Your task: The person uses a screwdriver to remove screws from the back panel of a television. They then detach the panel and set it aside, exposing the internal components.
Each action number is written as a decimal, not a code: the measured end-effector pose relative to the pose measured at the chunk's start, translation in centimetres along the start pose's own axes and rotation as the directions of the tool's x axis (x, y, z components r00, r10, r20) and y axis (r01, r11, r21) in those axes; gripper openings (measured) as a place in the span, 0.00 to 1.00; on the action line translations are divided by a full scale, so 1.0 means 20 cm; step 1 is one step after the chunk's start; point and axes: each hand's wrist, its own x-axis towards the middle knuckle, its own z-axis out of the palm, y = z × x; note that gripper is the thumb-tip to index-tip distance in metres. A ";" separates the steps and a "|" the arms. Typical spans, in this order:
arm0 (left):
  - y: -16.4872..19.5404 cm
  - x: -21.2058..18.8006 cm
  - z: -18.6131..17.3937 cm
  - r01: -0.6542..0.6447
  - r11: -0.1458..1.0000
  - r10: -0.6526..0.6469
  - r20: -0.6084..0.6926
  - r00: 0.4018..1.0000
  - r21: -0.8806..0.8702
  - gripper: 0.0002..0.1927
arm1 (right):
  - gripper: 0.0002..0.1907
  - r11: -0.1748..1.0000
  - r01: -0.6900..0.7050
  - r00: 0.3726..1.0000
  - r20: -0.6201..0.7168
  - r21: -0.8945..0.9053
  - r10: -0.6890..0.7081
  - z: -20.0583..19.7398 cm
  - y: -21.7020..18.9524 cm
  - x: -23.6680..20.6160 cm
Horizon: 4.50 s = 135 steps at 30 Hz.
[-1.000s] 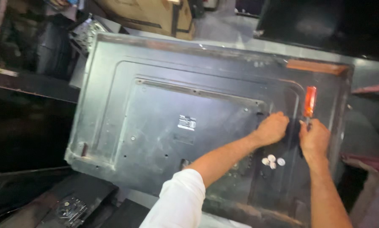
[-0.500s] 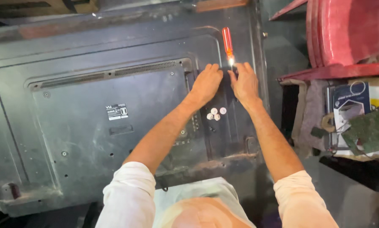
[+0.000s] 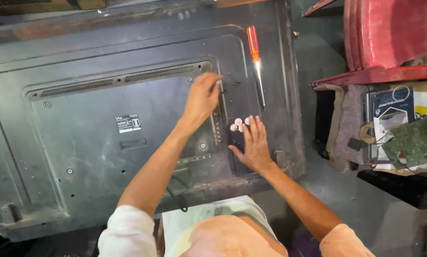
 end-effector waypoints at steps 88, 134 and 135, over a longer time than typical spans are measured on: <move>-0.09 -2.02 -2.17 0.113 0.578 -0.462 0.209 0.862 0.808 0.46 | 0.23 0.834 -0.487 0.832 0.155 -0.260 0.533 0.18 -0.42 0.14; -0.76 -0.79 -2.24 0.739 0.672 -0.725 -0.234 0.648 -0.039 0.40 | 0.18 0.277 -0.622 0.526 0.130 0.732 0.840 0.18 -0.75 0.30; -0.76 -0.80 -2.24 0.751 0.659 -0.736 -0.238 0.633 -0.040 0.41 | 0.17 0.264 -0.616 0.527 0.139 0.742 0.839 0.18 -0.74 0.30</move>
